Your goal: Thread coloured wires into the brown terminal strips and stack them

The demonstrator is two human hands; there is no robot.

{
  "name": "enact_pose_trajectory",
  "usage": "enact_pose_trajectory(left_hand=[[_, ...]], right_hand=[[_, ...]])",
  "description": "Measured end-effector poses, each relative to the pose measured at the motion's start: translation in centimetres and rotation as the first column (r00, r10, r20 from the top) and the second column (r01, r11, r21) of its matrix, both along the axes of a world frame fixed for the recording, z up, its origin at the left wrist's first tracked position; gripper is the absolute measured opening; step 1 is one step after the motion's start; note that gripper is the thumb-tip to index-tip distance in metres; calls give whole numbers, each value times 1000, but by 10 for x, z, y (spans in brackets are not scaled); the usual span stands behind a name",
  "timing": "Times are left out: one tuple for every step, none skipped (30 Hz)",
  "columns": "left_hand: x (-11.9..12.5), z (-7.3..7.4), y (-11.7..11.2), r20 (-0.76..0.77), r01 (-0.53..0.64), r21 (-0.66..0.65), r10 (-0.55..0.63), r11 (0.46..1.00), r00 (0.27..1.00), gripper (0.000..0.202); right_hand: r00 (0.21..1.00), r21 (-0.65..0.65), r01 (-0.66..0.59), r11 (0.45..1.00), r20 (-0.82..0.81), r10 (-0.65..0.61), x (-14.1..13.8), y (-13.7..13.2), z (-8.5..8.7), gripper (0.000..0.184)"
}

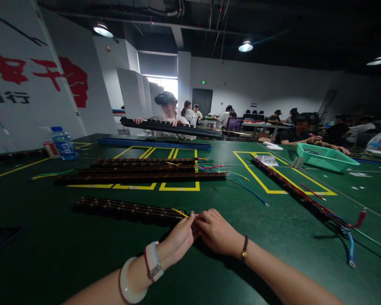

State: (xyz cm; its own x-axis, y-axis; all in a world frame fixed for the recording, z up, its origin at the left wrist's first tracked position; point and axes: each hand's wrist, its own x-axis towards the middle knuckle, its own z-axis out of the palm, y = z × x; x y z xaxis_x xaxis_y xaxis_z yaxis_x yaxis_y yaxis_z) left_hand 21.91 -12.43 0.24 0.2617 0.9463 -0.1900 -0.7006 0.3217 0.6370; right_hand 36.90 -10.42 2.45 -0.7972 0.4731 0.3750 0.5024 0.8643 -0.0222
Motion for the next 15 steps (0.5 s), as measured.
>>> enact_pose_trajectory(left_hand=[[0, 0, 0, 1, 9, 5, -9, 1000, 1000, 15], [-1, 1, -1, 1, 19, 10, -19, 1000, 1000, 17], [-1, 1, -1, 0, 26, 12, -26, 1000, 1000, 18], [-1, 2, -1, -2, 26, 11, -26, 1000, 1000, 18], [-1, 3, -1, -5, 22, 7, -22, 1000, 1000, 18], [-1, 5, -2, -9, 19, 1, -19, 1000, 1000, 18], [-1, 7, -2, -16, 20, -9, -20, 1000, 1000, 18], [-1, 9, -2, -25, 25, -21, -25, 999, 999, 19], [-1, 11, -3, -36, 33, -31, -34, 999, 999, 20], [-1, 13, -3, -46, 41, -40, -43, 998, 998, 21], [-2, 14, -4, -60, 47, -46, -50, 998, 997, 21], [-2, 15, -4, -77, 48, -49, -51, 998, 996, 21], [-3, 16, -4, -98, 41, -49, -46, 998, 994, 22], [-3, 16, -4, -116, 36, -46, -42, 998, 992, 22], [-4, 16, -4, -130, 40, -41, -45, 998, 991, 23]], right_hand=[[1000, -11, -3, 1000, -5, 3, 1, 0, 1, 32], [1000, -18, -3, 1000, -10, 3, 2, 0, 3, 36], [1000, -21, 2, 1000, -14, -2, 3, 0, 4, 38], [1000, -18, 13, 1000, -13, -14, 5, 1, 4, 37], [999, -8, 33, 999, -6, -33, 6, 2, 5, 34], [998, 6, 61, 998, 5, -61, 7, 3, 5, 29], [996, 21, 92, 996, 20, -93, 8, 3, 5, 22], [992, 33, 120, 992, 37, -122, 9, 4, 5, 16], [988, 37, 141, 989, 52, -143, 10, 5, 5, 11], [986, 30, 152, 988, 58, -153, 11, 5, 5, 7], [986, 11, 157, 988, 51, -157, 11, 6, 6, 4], [987, -18, 157, 987, 31, -156, 12, 7, 6, 2], [987, -56, 157, 986, -5, -158, 13, 7, 7, 2], [984, -105, 161, 981, -59, -168, 14, 8, 8, 4], [975, -160, 162, 974, -124, -183, 15, 9, 9, 6]])
